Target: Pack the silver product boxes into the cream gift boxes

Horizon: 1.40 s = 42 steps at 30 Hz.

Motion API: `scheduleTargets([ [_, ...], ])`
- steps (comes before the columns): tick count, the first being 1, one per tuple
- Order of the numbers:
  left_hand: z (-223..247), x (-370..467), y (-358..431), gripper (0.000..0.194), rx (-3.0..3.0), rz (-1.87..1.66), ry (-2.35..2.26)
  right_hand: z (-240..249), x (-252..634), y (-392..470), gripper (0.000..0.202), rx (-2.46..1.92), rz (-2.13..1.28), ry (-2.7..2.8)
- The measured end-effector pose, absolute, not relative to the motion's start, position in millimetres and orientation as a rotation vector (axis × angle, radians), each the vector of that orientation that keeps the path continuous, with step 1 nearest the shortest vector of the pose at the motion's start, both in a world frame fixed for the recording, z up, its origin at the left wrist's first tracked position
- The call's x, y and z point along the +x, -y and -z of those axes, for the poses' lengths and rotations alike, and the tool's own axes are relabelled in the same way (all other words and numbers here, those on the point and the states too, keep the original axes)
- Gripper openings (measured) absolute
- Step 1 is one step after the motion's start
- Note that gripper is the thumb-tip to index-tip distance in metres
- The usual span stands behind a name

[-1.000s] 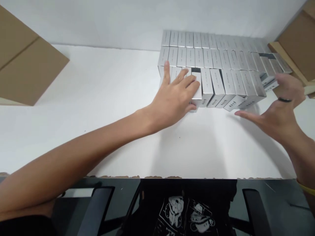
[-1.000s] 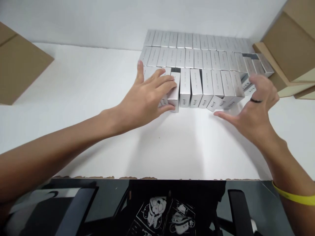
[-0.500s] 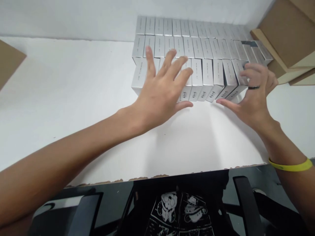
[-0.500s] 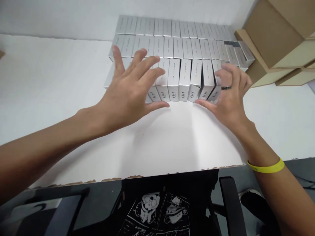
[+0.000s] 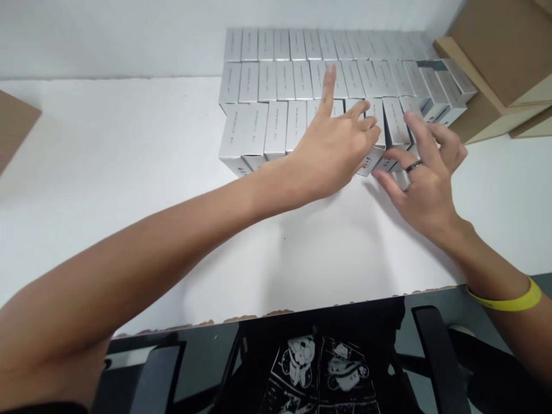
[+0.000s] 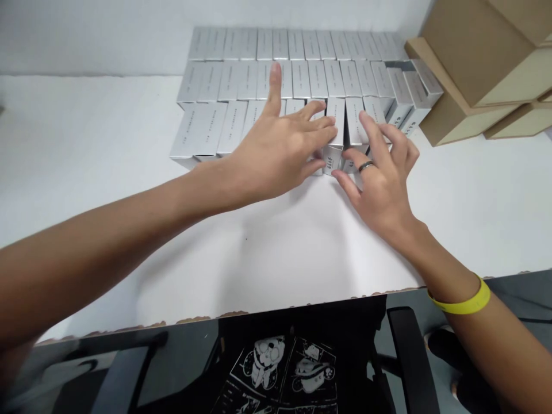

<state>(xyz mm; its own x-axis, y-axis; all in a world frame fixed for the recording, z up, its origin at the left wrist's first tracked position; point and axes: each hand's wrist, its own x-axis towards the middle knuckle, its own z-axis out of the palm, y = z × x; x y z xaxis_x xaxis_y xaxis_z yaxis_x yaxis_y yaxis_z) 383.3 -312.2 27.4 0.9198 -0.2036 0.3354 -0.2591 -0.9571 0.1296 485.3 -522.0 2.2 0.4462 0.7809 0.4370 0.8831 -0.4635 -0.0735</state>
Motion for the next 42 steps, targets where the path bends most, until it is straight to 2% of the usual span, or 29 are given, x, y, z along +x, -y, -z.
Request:
scheduleTargets([
  [4, -27.6, 386.8, 315.4, 0.034, 2.947, -0.479, 0.285, -0.4, 487.3, 520.1, 0.034, -2.383, 0.429, 1.393],
  [11, -6.2, 391.7, 307.0, 0.032, 2.714, -0.565, 0.253, -0.5, 487.0, 522.7, 0.033, -2.367, 0.304, 1.382],
  [19, -18.0, 386.5, 319.2, 0.030, 2.804, -0.472, 0.083, 8.3, 491.0, 525.5, 0.036, -2.287, 0.372, 1.413],
  [22, -28.8, 380.6, 329.6, 0.035, 2.890, -0.445, 0.017, 12.2, 494.0, 525.0, 0.033, -2.211, 0.434, 1.417],
  [37, -15.7, 376.4, 332.4, 0.039, 2.948, -0.672, 0.083, 18.0, 492.1, 527.8, 0.031, -2.147, 0.511, 1.478],
  [42, -22.8, 374.7, 338.1, 0.047, 3.008, -0.662, 0.219, 10.6, 470.7, 531.0, 0.029, -2.172, 0.574, 1.469],
])
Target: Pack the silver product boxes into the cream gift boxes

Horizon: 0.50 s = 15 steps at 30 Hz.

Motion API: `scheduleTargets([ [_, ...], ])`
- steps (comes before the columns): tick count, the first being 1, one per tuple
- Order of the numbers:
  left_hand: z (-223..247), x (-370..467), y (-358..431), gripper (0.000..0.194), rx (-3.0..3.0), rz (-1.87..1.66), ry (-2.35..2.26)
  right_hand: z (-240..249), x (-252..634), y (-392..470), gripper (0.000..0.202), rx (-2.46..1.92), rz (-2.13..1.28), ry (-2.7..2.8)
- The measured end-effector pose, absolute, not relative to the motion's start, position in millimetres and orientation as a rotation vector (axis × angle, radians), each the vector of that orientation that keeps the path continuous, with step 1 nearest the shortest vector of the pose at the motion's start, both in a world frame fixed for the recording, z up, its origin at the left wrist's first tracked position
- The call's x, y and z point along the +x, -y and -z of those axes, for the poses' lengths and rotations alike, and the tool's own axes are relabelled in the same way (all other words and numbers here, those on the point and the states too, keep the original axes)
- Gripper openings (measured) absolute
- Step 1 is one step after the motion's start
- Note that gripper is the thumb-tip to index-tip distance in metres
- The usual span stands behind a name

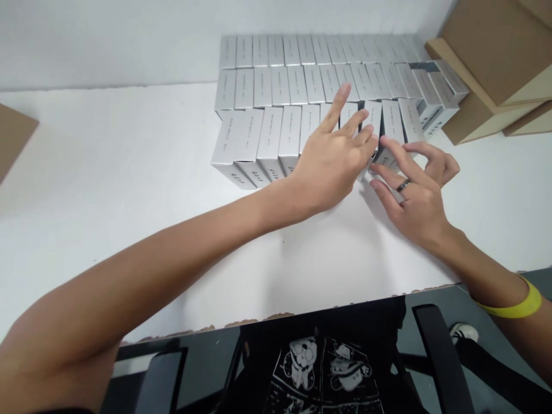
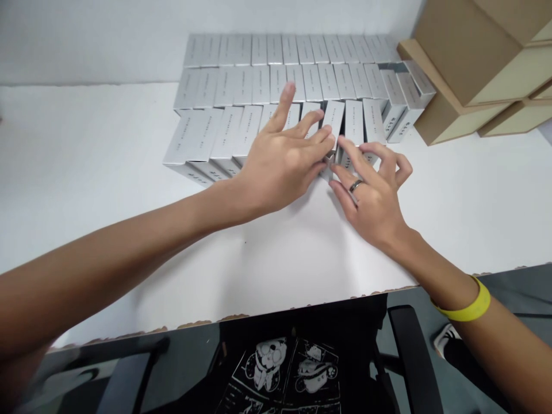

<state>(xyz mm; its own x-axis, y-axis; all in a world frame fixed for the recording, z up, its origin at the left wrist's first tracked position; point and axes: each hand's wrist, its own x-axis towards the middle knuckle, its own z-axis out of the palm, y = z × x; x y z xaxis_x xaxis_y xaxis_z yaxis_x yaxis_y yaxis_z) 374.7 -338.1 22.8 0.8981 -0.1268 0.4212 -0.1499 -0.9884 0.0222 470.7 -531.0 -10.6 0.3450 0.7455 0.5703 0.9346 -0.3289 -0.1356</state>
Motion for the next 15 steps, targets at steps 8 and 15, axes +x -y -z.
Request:
scheduleTargets([
  [8, -23.3, 374.4, 338.8, 0.055, 3.049, -0.630, 0.301, 3.4, 458.2, 533.9, 0.027, -2.217, 0.535, 1.453],
  [15, -22.6, 377.3, 334.1, 0.050, 3.109, -0.700, 0.328, 12.1, 462.8, 522.8, 0.024, -2.109, 0.435, 1.372],
])
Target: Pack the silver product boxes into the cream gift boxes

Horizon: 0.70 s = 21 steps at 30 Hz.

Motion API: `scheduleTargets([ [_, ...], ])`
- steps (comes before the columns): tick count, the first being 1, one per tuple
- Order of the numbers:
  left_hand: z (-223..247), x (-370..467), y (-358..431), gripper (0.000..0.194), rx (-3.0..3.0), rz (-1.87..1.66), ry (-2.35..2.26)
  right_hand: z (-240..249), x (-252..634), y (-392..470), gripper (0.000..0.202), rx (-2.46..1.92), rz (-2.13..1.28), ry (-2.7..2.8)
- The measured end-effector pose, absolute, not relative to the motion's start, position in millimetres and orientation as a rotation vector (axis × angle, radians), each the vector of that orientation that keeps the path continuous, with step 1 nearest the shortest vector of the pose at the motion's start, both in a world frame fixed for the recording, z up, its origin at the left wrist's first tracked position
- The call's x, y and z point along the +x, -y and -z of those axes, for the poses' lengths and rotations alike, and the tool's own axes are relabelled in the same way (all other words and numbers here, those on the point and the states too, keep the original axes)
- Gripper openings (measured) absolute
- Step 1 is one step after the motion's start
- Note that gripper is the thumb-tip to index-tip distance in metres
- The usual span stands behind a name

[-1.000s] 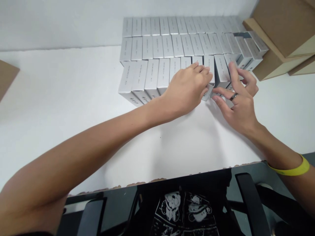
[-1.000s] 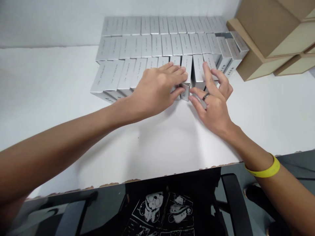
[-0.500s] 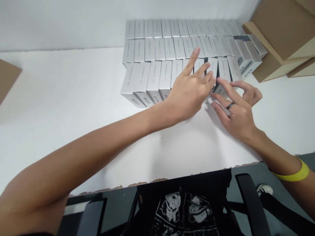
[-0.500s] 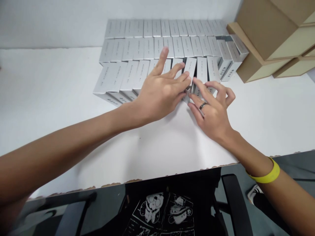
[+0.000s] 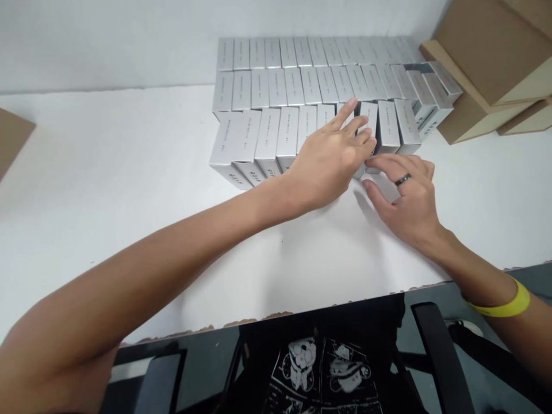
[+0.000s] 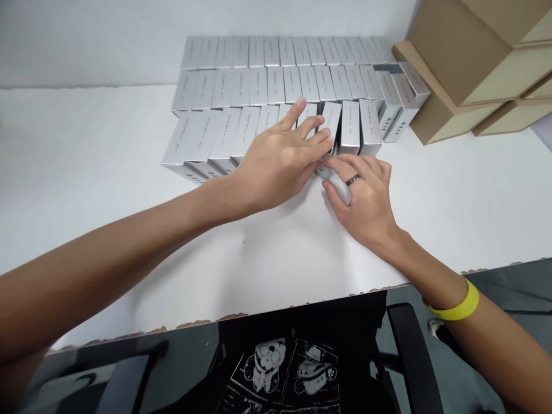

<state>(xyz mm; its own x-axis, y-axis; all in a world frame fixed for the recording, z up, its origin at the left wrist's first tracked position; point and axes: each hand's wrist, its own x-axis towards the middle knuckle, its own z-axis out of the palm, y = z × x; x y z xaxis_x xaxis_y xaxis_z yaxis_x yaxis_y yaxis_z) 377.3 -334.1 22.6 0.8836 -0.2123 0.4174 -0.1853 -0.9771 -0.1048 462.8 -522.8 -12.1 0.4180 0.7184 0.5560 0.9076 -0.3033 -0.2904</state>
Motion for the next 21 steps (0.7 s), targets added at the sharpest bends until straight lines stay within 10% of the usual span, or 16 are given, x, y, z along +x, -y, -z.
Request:
scheduleTargets([
  [21, -33.3, 378.3, 318.1, 0.032, -3.330, 0.577, -0.243, -2.1, 462.9, 510.9, 0.024, -2.113, 0.058, 0.963],
])
